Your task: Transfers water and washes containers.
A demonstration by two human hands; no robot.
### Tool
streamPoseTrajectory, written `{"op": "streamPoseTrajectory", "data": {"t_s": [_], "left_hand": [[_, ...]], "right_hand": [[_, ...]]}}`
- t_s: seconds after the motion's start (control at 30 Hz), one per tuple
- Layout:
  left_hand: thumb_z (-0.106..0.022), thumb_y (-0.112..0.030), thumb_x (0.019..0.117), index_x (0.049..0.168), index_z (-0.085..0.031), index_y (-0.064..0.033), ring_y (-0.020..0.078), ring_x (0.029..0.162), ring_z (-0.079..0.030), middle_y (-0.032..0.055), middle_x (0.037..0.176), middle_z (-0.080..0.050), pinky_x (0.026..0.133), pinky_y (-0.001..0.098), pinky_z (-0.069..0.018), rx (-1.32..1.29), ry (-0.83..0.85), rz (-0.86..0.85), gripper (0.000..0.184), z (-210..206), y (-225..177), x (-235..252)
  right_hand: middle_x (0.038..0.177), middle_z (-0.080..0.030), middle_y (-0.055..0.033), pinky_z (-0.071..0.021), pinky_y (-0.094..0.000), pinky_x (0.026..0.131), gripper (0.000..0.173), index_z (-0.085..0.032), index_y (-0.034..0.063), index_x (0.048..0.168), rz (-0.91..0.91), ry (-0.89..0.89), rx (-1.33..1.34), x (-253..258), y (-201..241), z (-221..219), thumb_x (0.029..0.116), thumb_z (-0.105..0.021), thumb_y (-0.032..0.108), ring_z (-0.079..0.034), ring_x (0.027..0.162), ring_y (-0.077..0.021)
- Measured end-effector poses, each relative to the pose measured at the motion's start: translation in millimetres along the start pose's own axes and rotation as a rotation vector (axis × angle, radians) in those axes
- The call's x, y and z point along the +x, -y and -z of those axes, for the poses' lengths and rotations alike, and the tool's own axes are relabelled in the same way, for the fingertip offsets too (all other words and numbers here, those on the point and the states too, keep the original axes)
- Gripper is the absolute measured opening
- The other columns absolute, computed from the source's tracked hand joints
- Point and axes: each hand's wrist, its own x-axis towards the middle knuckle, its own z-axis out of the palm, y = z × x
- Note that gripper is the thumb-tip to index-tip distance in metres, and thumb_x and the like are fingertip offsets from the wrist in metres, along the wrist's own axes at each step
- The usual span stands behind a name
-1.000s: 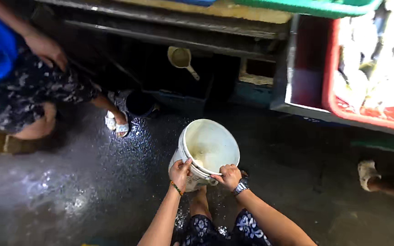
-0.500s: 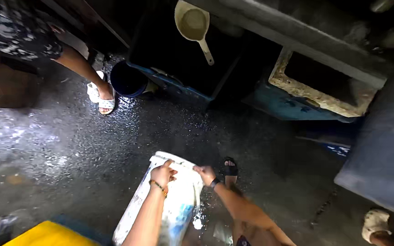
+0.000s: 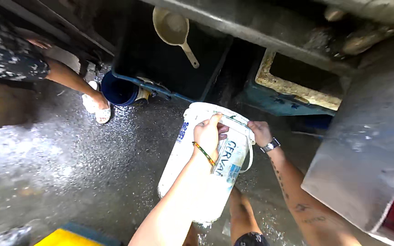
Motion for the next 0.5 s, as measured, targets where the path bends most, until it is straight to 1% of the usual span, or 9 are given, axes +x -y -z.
{"op": "streamPoseTrajectory", "data": {"t_s": [0.07, 0.13, 0.23, 0.3, 0.37, 0.4, 0.43, 0.47, 0.5], "left_hand": [[-0.058, -0.037, 0.1053, 0.109, -0.066, -0.0011, 0.0224, 0.078, -0.074, 0.0117, 0.092, -0.074, 0.073, 0.0376, -0.0626, -0.008, 0.047, -0.025, 0.037, 6.1, -9.3, -17.3], [-0.056, -0.034, 0.1066, 0.111, -0.065, 0.0005, 0.0250, 0.082, -0.075, 0.0142, 0.094, -0.074, 0.076, 0.0392, -0.0632, -0.002, 0.085, -0.056, 0.036, 17.8, -15.7, -30.8], [-0.055, -0.029, 0.1075, 0.113, -0.064, 0.0039, 0.0277, 0.083, -0.075, 0.0171, 0.094, -0.074, 0.076, 0.0403, -0.0632, 0.036, 0.098, -0.040, 0.034, 45.7, -15.4, -44.1], [-0.055, -0.029, 0.1075, 0.113, -0.064, 0.0049, 0.0256, 0.083, -0.074, 0.0170, 0.094, -0.074, 0.076, 0.0386, -0.0625, 0.073, 0.083, 0.011, 0.036, 71.3, -8.9, -45.6], [-0.058, -0.033, 0.1061, 0.107, -0.065, 0.0040, 0.0240, 0.081, -0.074, 0.0158, 0.091, -0.073, 0.074, 0.0380, -0.0623, 0.109, 0.056, 0.063, 0.037, 103.1, -4.0, -47.8], [-0.060, -0.035, 0.1054, 0.104, -0.064, 0.0034, 0.0235, 0.080, -0.074, 0.0150, 0.089, -0.073, 0.073, 0.0378, -0.0622, 0.122, 0.048, 0.075, 0.039, 120.9, -4.6, -51.1], [-0.060, -0.037, 0.1049, 0.103, -0.064, 0.0032, 0.0232, 0.079, -0.074, 0.0144, 0.088, -0.073, 0.073, 0.0379, -0.0622, 0.131, 0.046, 0.079, 0.040, 140.5, -5.5, -56.5], [-0.061, -0.039, 0.1045, 0.105, -0.064, 0.0034, 0.0231, 0.079, -0.074, 0.0142, 0.088, -0.072, 0.073, 0.0381, -0.0621, 0.133, 0.044, 0.078, 0.042, 162.3, -6.7, -62.9], [-0.060, -0.041, 0.1043, 0.107, -0.064, 0.0036, 0.0231, 0.077, -0.073, 0.0141, 0.087, -0.072, 0.073, 0.0385, -0.0621, 0.128, 0.040, 0.071, 0.045, 185.2, -8.6, -68.3]], "right_hand": [[0.061, -0.057, -0.0022, -0.0507, -0.0390, 0.062, 0.051, -0.063, 0.0031, 0.070, 0.045, -0.038, 0.011, -10.2, 13.6, 2.2, 0.1016, -0.053, 0.041, -0.056, 0.059, -0.0112], [0.062, -0.058, -0.0015, -0.0512, -0.0371, 0.063, 0.047, -0.065, 0.0026, 0.072, 0.076, -0.054, 0.014, -23.9, 30.1, 1.5, 0.1007, -0.052, 0.038, -0.057, 0.060, -0.0092], [0.069, -0.062, -0.0031, -0.0533, -0.0355, 0.069, 0.043, -0.068, 0.0005, 0.078, 0.023, -0.046, 0.018, -56.5, 45.8, -17.1, 0.1018, -0.053, 0.033, -0.060, 0.067, -0.0083], [0.075, -0.066, -0.0070, -0.0545, -0.0373, 0.074, 0.042, -0.070, -0.0020, 0.083, -0.065, -0.042, 0.012, -82.5, 54.7, -43.8, 0.1030, -0.052, 0.030, -0.063, 0.072, -0.0113], [0.079, -0.069, -0.0119, -0.0553, -0.0422, 0.078, 0.042, -0.072, -0.0046, 0.088, -0.137, -0.039, -0.004, -107.3, 66.4, -77.5, 0.1035, -0.052, 0.030, -0.066, 0.077, -0.0167], [0.079, -0.068, -0.0124, -0.0550, -0.0432, 0.078, 0.041, -0.071, -0.0051, 0.089, -0.171, -0.042, -0.002, -117.9, 76.1, -95.2, 0.1038, -0.053, 0.029, -0.065, 0.076, -0.0176], [0.080, -0.069, -0.0130, -0.0553, -0.0446, 0.078, 0.040, -0.071, -0.0054, 0.091, -0.204, -0.040, 0.002, -129.5, 87.7, -111.8, 0.1037, -0.054, 0.028, -0.066, 0.077, -0.0188], [0.079, -0.068, -0.0127, -0.0556, -0.0453, 0.077, 0.039, -0.071, -0.0050, 0.091, -0.216, -0.032, 0.001, -140.9, 98.7, -128.1, 0.1026, -0.056, 0.029, -0.066, 0.075, -0.0191], [0.077, -0.067, -0.0121, -0.0559, -0.0458, 0.073, 0.042, -0.070, -0.0043, 0.090, -0.182, -0.022, -0.022, -149.9, 107.1, -144.1, 0.0993, -0.058, 0.034, -0.065, 0.072, -0.0194]]}}
